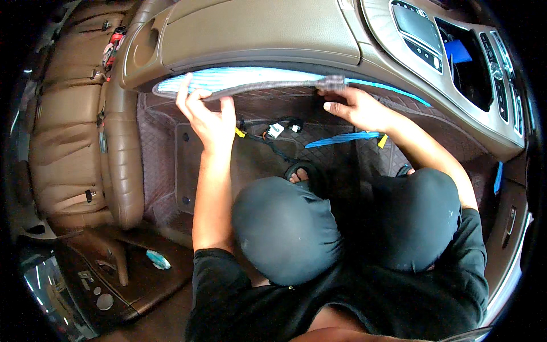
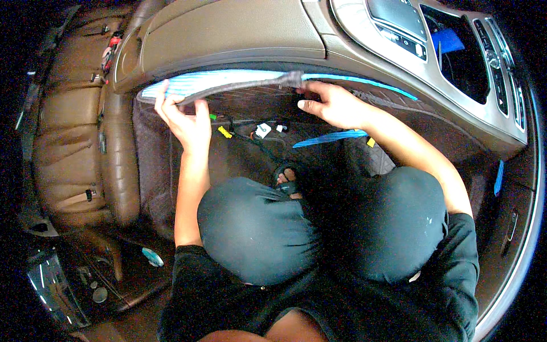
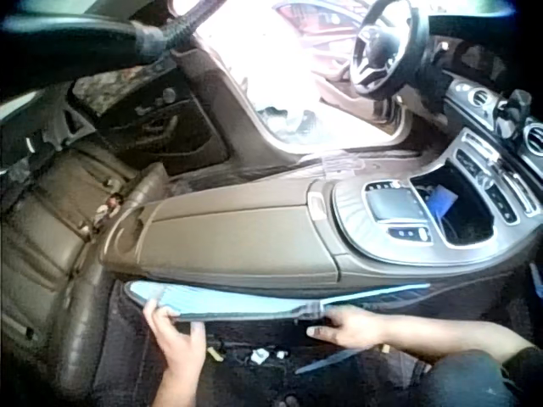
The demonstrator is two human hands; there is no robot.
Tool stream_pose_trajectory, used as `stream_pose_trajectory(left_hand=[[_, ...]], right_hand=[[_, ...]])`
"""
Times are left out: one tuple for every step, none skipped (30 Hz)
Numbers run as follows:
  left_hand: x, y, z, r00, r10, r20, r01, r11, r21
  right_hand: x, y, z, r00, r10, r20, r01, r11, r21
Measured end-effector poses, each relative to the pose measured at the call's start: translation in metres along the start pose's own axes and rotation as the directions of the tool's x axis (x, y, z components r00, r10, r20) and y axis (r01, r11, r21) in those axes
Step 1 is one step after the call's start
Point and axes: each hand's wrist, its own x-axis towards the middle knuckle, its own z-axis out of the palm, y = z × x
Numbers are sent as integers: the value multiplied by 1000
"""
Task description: The person installs blue flexible lighting strips onto the interior door panel of a car, using adhesive tape and a prying tool to secure the strips in place.
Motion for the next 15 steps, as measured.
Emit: stream_pose_trajectory(left_hand=[[3,7,4,999,-18,-33,15,995,-97],[4,12,1,1000,-27,-8,27,1000,-10],[1,12,1,998,-38,-40,33,992,-126],[-3,11,3,996,-53,-68,35,970,-241],[-10,9,2,994,38,-101,-57,980,-193],[-14,11,4,984,127,-127,-145,978,-151],[-20,19,17,948,150,-282,-217,950,-226],[-24,17,18,969,217,-117,-234,958,-167],[-31,13,4,961,268,65,-262,961,-93],[-34,19,5,924,302,234,-299,953,-49],[-36,25,12,916,289,280,-283,957,-62],[-30,40,24,905,282,319,-267,960,-89],[-27,52,35,891,274,363,-252,962,-108],[-23,55,44,878,242,413,-219,970,-101],[-21,55,54,886,146,441,-126,989,-74]], right_hand=[[0,-2,0,1000,-18,-8,18,1000,22],[0,-4,0,999,-37,-18,38,998,44],[0,-9,-3,999,-46,20,45,998,49],[-2,-13,-6,999,-30,31,28,997,70],[-5,-18,-10,999,-14,40,10,996,92],[-11,-23,-14,999,12,46,-17,993,113],[-14,-28,-19,999,19,42,-22,997,72],[-14,-25,-21,1000,-4,13,3,997,77],[-12,-28,-18,999,-39,-18,40,998,49],[-12,-31,-18,997,-60,-58,60,998,0],[-9,-32,-16,994,-67,-83,68,998,-1],[-8,-29,-15,991,-67,-116,66,998,-14],[-7,-22,-14,992,-83,-99,83,997,-9],[-6,-19,-13,991,-106,-79,106,994,-3],[-10,-17,-16,995,-90,-34,90,996,-12]])
